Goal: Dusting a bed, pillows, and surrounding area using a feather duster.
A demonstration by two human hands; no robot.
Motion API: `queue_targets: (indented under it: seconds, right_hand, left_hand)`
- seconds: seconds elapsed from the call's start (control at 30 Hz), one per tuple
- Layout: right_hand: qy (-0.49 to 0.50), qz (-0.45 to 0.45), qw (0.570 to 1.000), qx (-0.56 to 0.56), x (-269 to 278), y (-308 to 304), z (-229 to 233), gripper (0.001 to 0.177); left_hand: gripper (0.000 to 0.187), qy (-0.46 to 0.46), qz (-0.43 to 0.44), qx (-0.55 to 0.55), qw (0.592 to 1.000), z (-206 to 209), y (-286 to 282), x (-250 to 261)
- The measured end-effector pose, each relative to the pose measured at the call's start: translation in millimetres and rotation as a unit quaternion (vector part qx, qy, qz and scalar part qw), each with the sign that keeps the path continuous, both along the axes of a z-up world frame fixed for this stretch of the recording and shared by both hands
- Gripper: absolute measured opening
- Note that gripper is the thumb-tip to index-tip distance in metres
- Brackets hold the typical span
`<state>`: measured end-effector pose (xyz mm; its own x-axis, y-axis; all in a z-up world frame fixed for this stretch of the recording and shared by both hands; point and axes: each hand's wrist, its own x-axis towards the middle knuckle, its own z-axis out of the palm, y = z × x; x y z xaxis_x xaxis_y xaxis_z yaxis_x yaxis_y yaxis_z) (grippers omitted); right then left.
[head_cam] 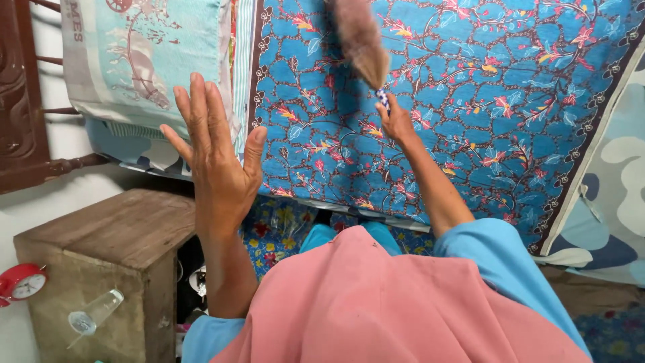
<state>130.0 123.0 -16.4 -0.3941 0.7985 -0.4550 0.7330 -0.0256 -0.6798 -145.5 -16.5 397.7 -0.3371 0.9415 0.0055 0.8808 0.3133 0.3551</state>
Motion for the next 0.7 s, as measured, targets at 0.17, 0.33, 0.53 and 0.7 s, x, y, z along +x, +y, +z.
queue_targets:
  seconds: [0.17,0.33,0.53,0.7]
  right_hand:
    - [-0.007,0.033,0.999,-0.024,-21.9,-28.5,-11.5,0.049]
    - [-0.032,0.275,0.953,-0.120,-24.3,-111.0,9.7,0.045]
    - [-0.067,0.264,0.958,-0.091,10.0,-123.4,50.1,0.051]
    - [-0.018,-0.065,0.998,0.005,5.7,-124.0,27.3,0.055]
  left_hand:
    - [0.078,-0.002,0.003,-0.007,1.000,-3.5,-15.1,-10.5]
    - [0.077,-0.001,0.006,0.001,1.000,2.0,-30.4,-22.4]
    - [0.076,-0.003,0.006,0.020,1.000,6.9,-59.7,-40.2]
    - [0.077,-0.012,0.010,0.018,1.000,1.9,-88.3,-53.3]
